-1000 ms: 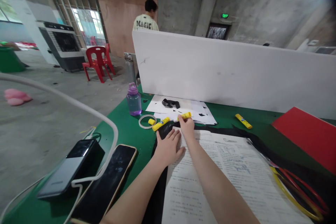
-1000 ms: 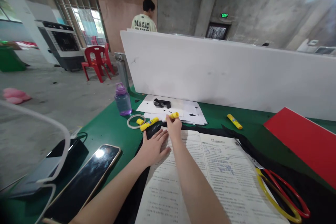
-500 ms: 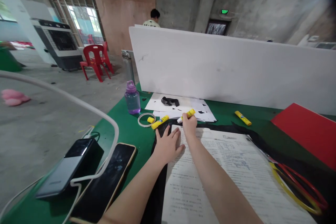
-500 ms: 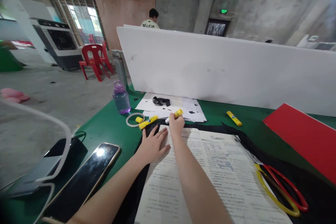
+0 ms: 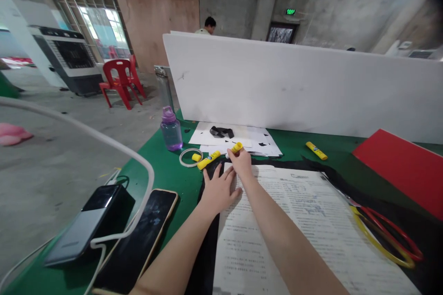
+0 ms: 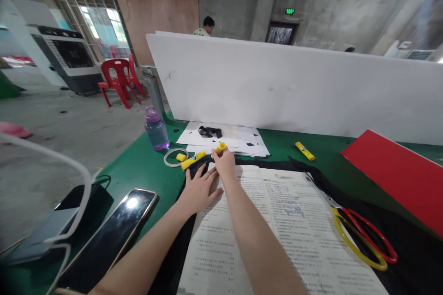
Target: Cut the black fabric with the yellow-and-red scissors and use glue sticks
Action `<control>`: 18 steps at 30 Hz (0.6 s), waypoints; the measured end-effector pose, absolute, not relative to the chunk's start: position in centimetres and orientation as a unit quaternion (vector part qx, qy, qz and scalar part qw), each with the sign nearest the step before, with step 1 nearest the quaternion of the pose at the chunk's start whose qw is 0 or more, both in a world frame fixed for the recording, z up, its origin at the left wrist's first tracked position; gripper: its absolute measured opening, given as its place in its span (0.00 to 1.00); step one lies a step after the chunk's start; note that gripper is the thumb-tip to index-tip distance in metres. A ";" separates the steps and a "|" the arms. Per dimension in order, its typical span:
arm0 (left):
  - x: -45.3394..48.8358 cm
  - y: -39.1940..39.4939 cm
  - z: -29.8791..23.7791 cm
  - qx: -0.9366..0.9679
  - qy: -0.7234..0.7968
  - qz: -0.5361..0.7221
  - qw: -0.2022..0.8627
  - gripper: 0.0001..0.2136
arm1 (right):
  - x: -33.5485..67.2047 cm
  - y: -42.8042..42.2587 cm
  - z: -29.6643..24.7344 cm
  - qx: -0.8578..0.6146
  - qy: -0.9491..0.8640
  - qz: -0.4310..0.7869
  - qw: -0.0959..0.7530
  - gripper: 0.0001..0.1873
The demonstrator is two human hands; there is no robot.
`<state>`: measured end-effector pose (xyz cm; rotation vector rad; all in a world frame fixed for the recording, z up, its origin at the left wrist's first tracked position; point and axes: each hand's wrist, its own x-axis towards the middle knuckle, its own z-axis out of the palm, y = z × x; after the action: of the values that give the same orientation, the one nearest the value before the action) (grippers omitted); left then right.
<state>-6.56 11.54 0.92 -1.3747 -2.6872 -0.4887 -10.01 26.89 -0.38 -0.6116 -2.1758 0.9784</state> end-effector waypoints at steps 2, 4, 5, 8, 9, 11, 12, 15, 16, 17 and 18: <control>-6.6 11.5 0.9 -0.450 -0.877 -0.161 0.046 0.26 | -10.0 27.1 -0.4 -0.248 -0.824 0.374 0.346 0.16; -6.6 11.5 0.8 -0.451 -0.876 -0.162 0.052 0.26 | -10.0 27.4 -0.4 -0.273 -0.796 0.396 0.368 0.16; -6.6 11.5 0.7 -0.451 -0.876 -0.163 0.055 0.26 | -10.0 27.6 -0.3 -0.288 -0.772 0.417 0.383 0.16; -6.6 11.5 0.6 -0.450 -0.877 -0.162 0.057 0.26 | -10.1 28.2 -0.2 -0.335 -0.694 0.473 0.428 0.15; -6.6 11.5 0.6 -0.449 -0.877 -0.162 0.058 0.26 | -10.1 28.3 -0.1 -0.348 -0.676 0.479 0.438 0.15; -6.6 11.5 0.5 -0.449 -0.877 -0.161 0.060 0.26 | -10.0 28.5 0.0 -0.371 -0.658 0.479 0.448 0.15; -6.6 11.5 0.5 -0.449 -0.877 -0.160 0.062 0.26 | -10.0 28.5 0.0 -0.377 -0.658 0.475 0.447 0.16; -6.6 11.6 0.4 -0.449 -0.877 -0.158 0.063 0.26 | -9.8 28.2 0.1 -0.362 -0.694 0.466 0.413 0.18; -6.6 11.6 0.4 -0.450 -0.877 -0.157 0.061 0.26 | -9.8 28.0 0.2 -0.347 -0.717 0.460 0.392 0.18; -6.6 11.6 0.4 -0.449 -0.877 -0.157 0.060 0.26 | -9.7 27.7 0.2 -0.328 -0.745 0.449 0.370 0.18; -6.6 11.6 0.4 -0.449 -0.877 -0.157 0.059 0.26 | -9.6 27.5 0.3 -0.308 -0.772 0.432 0.350 0.18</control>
<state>-6.64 11.60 0.43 -1.3609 -2.6580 -0.4760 -9.63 27.51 0.29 -0.7987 -1.9990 1.1196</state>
